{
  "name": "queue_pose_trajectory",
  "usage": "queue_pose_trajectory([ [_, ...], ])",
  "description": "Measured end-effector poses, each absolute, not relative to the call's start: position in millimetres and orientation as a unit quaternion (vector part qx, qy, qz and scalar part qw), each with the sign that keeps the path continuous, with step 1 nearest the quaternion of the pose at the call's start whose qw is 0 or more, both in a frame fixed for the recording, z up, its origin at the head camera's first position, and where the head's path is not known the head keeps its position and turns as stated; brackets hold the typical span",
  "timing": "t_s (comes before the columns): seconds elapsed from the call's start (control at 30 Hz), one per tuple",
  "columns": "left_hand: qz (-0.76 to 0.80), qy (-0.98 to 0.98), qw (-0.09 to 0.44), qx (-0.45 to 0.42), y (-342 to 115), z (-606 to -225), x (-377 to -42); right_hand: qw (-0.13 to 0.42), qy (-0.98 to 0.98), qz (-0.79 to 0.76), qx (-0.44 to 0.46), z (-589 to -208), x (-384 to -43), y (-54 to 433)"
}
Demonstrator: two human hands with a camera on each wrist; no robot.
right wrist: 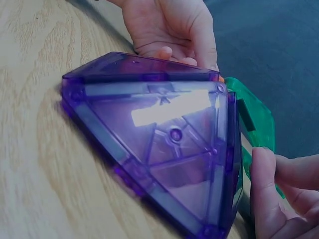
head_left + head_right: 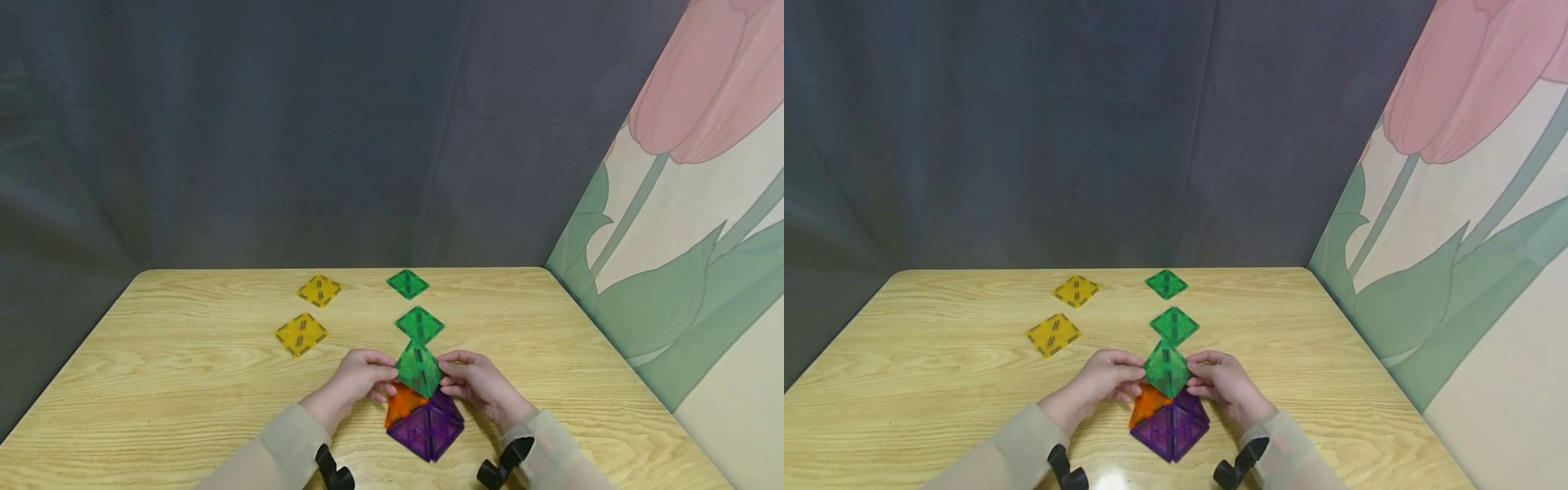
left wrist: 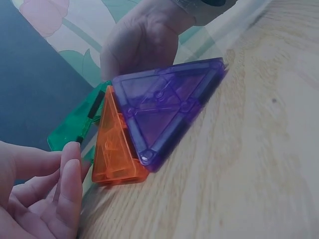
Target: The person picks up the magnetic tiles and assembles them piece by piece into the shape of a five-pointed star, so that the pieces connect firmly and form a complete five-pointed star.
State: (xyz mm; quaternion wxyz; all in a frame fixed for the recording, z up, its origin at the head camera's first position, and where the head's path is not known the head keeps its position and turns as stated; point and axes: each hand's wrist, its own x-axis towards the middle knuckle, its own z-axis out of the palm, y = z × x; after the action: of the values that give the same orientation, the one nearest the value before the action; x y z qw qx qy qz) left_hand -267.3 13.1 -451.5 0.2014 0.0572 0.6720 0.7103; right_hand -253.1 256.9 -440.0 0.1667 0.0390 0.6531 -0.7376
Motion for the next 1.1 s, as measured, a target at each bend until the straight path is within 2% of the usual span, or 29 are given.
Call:
queue_pose_trajectory([
  [0.87,0.69,0.691,0.213,0.043,10,-447,-264,0.188,0.692,-0.697,0.022,-437,-251,255],
  [0.97,0.694,0.686,0.214,0.044,10,-447,-270,0.167,0.702,-0.692,0.03,-434,-256,258],
  [1.1,0.698,0.688,0.194,0.034,7,-443,-287,0.108,0.705,-0.698,0.057,-427,-272,266],
])
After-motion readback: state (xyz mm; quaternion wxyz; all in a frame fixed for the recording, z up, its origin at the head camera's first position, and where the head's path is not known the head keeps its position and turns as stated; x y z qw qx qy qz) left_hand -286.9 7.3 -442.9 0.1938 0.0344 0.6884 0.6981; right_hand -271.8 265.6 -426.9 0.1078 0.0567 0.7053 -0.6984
